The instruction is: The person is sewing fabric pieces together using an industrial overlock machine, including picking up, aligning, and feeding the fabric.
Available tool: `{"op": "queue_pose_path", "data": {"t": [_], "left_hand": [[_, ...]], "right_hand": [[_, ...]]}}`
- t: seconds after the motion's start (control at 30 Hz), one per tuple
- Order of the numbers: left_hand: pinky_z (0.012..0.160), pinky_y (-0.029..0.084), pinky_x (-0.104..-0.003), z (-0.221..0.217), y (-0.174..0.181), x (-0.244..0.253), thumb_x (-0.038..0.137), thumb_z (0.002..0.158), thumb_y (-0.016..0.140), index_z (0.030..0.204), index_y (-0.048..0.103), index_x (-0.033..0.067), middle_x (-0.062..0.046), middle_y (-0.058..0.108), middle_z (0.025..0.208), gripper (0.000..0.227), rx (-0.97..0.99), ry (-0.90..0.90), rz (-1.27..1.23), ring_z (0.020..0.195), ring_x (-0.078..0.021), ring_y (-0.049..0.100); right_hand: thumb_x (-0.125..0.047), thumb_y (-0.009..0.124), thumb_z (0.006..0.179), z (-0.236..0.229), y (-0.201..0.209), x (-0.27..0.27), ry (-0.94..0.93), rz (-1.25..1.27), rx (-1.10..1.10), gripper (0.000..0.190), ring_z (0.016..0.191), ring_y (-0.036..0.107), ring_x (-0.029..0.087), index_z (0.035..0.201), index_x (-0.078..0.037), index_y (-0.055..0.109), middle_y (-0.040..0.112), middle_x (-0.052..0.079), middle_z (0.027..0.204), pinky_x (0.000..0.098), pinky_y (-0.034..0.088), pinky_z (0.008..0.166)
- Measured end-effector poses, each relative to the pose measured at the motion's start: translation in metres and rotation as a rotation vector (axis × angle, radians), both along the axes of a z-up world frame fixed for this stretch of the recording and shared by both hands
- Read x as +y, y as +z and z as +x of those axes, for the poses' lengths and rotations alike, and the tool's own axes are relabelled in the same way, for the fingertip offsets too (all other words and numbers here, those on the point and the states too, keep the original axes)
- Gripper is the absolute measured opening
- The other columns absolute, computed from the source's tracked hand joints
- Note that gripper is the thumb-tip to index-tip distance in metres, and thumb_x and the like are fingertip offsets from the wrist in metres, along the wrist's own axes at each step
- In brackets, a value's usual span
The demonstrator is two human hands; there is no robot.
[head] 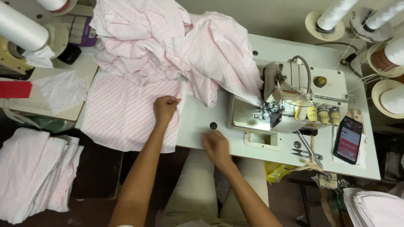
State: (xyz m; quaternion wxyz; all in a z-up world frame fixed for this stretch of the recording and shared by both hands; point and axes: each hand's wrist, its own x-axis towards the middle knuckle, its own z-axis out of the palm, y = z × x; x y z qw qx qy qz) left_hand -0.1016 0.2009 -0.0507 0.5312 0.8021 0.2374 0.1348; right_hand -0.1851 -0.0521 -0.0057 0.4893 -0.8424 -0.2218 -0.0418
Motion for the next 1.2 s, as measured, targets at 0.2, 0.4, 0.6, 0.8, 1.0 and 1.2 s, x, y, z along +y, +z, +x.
{"op": "queue_pose_path", "data": {"t": [0.2, 0.4, 0.6, 0.8, 1.0, 1.2], "left_hand": [[0.074, 0.061, -0.044, 0.006, -0.018, 0.003, 0.017, 0.089, 0.070, 0.096, 0.080, 0.0151, -0.012, 0.077, 0.087, 0.012, 0.087, 0.062, 0.116, 0.085, -0.0335, 0.075], [0.084, 0.048, -0.023, -0.123, 0.110, 0.026, 0.016, 0.096, 0.069, 0.104, 0.072, 0.0113, -0.001, 0.059, 0.094, 0.009, -0.391, 0.552, -0.410, 0.092, -0.0120, 0.055], [0.103, 0.050, -0.035, -0.076, 0.204, -0.017, -0.007, 0.100, 0.069, 0.096, 0.063, 0.0039, -0.014, 0.073, 0.105, 0.013, -0.702, -0.019, -0.028, 0.111, -0.0183, 0.064], [0.100, 0.049, -0.053, -0.055, 0.214, -0.142, -0.004, 0.083, 0.073, 0.085, 0.066, 0.0046, -0.024, 0.073, 0.120, 0.012, -0.603, -0.406, 0.486, 0.120, -0.0442, 0.065], [0.114, 0.041, -0.047, -0.027, 0.076, -0.210, 0.007, 0.101, 0.052, 0.115, 0.065, -0.0017, -0.020, 0.063, 0.139, 0.021, -0.657, -0.701, 0.616, 0.135, -0.0350, 0.055], [0.076, 0.042, -0.048, -0.045, 0.101, -0.253, 0.032, 0.094, 0.059, 0.136, 0.066, 0.0175, -0.007, 0.058, 0.148, 0.045, -0.271, -0.399, 0.967, 0.102, -0.0297, 0.057]], "right_hand": [[-0.004, 0.075, 0.082, 0.012, 0.011, 0.131, -0.010, -0.172, -0.007, 0.080, 0.143, 0.031, 0.054, 0.150, 0.010, 0.036, 0.033, 0.038, 0.152, 0.0649, 0.029, 0.116], [-0.014, 0.071, 0.089, -0.028, -0.021, 0.158, 0.031, -0.312, -0.333, 0.011, 0.132, 0.051, 0.041, 0.094, -0.007, 0.077, 0.070, 0.013, 0.107, 0.0731, 0.020, 0.113], [-0.019, 0.083, 0.090, -0.052, 0.046, 0.124, 0.165, 0.605, 0.365, 0.008, 0.076, 0.065, 0.009, 0.087, -0.016, 0.076, 0.068, -0.003, 0.073, 0.0311, 0.052, 0.091], [-0.013, 0.083, 0.088, -0.055, 0.045, -0.017, -0.042, 0.665, 0.711, 0.014, 0.076, 0.068, 0.008, 0.102, -0.011, 0.080, 0.079, 0.007, 0.082, 0.0298, 0.061, 0.071], [-0.012, 0.077, 0.087, -0.099, -0.016, -0.116, -0.354, 0.717, 0.799, 0.015, 0.082, 0.060, 0.009, 0.099, -0.004, 0.080, 0.073, -0.001, 0.089, 0.0264, 0.047, 0.078], [-0.010, 0.071, 0.091, -0.109, -0.023, -0.172, -0.353, 0.768, 0.723, 0.016, 0.075, 0.052, 0.010, 0.076, -0.008, 0.064, 0.061, -0.001, 0.075, 0.0273, 0.039, 0.074]]}}
